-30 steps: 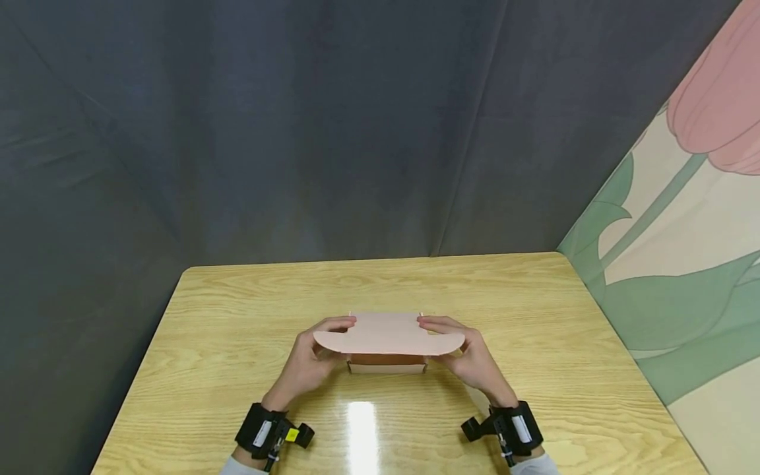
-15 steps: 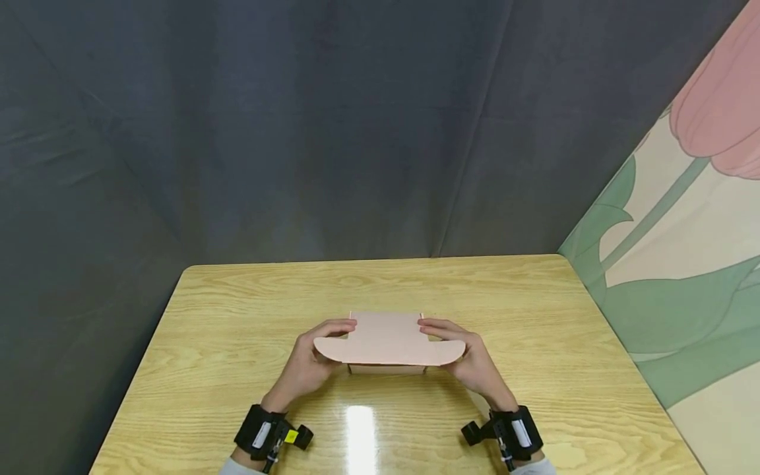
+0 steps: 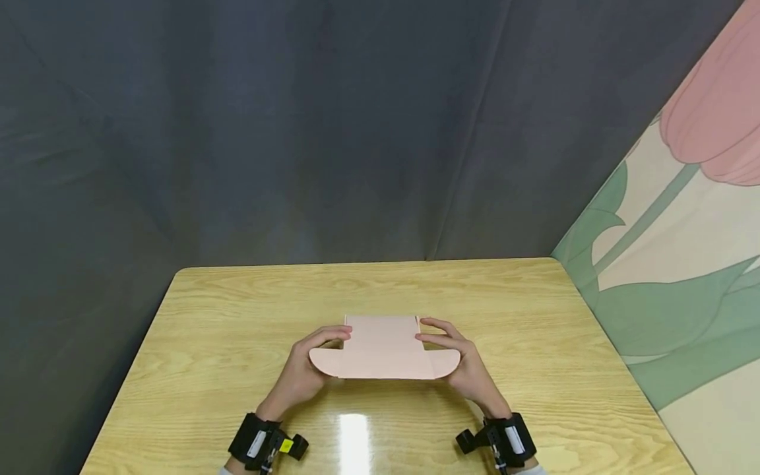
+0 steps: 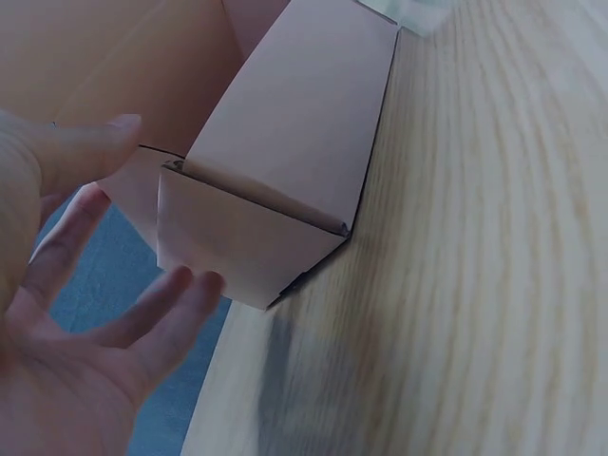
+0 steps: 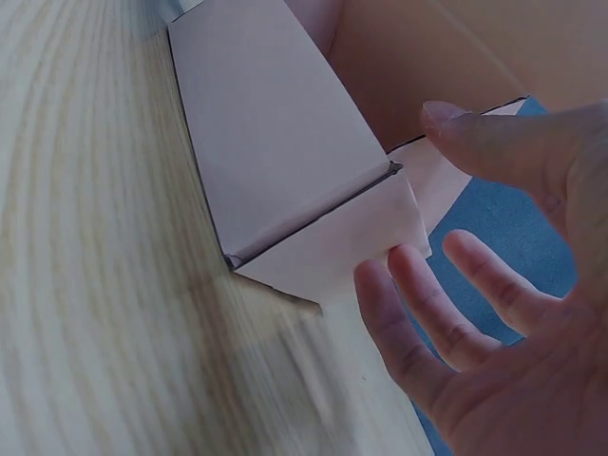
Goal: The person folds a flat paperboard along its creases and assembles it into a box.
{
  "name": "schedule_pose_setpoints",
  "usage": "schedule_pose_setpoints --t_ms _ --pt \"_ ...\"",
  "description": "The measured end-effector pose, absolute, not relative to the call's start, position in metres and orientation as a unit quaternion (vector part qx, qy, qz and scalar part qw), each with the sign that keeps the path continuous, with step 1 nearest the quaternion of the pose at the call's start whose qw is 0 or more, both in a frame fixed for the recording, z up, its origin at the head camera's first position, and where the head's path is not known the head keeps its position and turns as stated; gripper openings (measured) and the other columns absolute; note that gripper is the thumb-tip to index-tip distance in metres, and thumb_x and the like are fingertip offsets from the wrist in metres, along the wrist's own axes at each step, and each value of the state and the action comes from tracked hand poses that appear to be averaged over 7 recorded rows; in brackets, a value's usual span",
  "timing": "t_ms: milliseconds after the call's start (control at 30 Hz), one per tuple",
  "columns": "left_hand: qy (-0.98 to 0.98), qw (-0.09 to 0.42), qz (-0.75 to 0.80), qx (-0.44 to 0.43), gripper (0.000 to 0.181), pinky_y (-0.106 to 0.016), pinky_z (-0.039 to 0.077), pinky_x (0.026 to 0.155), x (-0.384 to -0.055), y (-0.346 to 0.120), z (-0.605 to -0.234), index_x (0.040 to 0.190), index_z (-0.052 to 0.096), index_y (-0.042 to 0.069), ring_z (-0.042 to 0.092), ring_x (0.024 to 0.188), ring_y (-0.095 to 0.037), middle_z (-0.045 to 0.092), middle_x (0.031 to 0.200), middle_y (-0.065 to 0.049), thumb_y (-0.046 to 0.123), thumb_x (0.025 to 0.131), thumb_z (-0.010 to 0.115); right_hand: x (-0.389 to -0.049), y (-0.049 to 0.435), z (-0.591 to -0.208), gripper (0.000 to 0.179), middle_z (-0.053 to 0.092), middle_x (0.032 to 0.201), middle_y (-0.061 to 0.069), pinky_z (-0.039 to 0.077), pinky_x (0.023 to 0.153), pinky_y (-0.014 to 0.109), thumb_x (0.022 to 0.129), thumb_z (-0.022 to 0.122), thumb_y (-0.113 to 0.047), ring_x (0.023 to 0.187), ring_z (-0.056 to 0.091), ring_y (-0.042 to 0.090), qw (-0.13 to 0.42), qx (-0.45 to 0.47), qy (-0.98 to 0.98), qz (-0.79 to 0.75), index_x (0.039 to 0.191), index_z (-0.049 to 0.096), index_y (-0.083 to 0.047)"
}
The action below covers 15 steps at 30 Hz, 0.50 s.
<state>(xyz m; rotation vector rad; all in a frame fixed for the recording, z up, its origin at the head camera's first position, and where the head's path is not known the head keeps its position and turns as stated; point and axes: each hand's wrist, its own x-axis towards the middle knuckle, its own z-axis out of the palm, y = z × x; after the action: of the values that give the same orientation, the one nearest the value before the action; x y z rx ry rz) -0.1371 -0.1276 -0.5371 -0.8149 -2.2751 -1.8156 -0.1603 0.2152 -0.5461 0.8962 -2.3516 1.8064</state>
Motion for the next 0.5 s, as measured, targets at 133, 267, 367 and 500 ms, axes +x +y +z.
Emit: schedule_pose_setpoints --t_ms 133,267,367,500 --pt "-0.743 0.055 -0.613 -0.262 0.062 -0.036 0.049 0.118 -0.135 -0.128 -0.541 0.135 0.068 0.002 0.06 0.139 -0.02 0.065 0.143 -0.022 -0.015 0.078 0.086 -0.158 0.214 -0.55 0.07 0.054 0.148 0.033 0.05 0.107 0.028 0.069 0.087 0.02 0.144 0.051 0.03 0.032 0.293 -0.754 0.588 0.134 0.073 -0.003" --pt "-0.743 0.043 -0.627 -0.229 0.072 -0.035 0.054 0.112 -0.129 -0.126 -0.542 0.138 0.067 0.003 0.062 0.136 -0.019 0.064 0.144 -0.02 -0.032 0.075 0.071 -0.155 0.212 -0.553 0.069 0.055 0.146 0.033 0.054 0.104 0.028 0.072 0.082 0.025 0.142 0.055 0.025 0.033 0.294 -0.74 0.604 0.135 0.072 -0.001" --pt "-0.746 0.043 -0.63 -0.211 0.068 -0.032 0.058 0.105 -0.129 -0.124 -0.537 0.14 0.066 0.003 0.063 0.134 -0.017 0.063 0.146 -0.02 -0.031 0.081 0.067 -0.155 0.211 -0.552 0.065 0.057 0.146 0.033 0.056 0.103 0.026 0.076 0.078 0.026 0.138 0.059 0.015 0.024 0.279 -0.735 0.618 0.137 0.07 0.001" --pt "-0.76 0.055 -0.619 -0.19 0.051 -0.03 0.061 0.095 -0.134 -0.122 -0.527 0.141 0.067 0.004 0.065 0.131 -0.017 0.063 0.149 -0.019 -0.011 0.093 0.076 -0.158 0.211 -0.546 0.054 0.057 0.148 0.032 0.058 0.101 0.026 0.088 0.076 0.017 0.134 0.062 0.01 0.008 0.251 -0.722 0.645 0.139 0.067 0.005"
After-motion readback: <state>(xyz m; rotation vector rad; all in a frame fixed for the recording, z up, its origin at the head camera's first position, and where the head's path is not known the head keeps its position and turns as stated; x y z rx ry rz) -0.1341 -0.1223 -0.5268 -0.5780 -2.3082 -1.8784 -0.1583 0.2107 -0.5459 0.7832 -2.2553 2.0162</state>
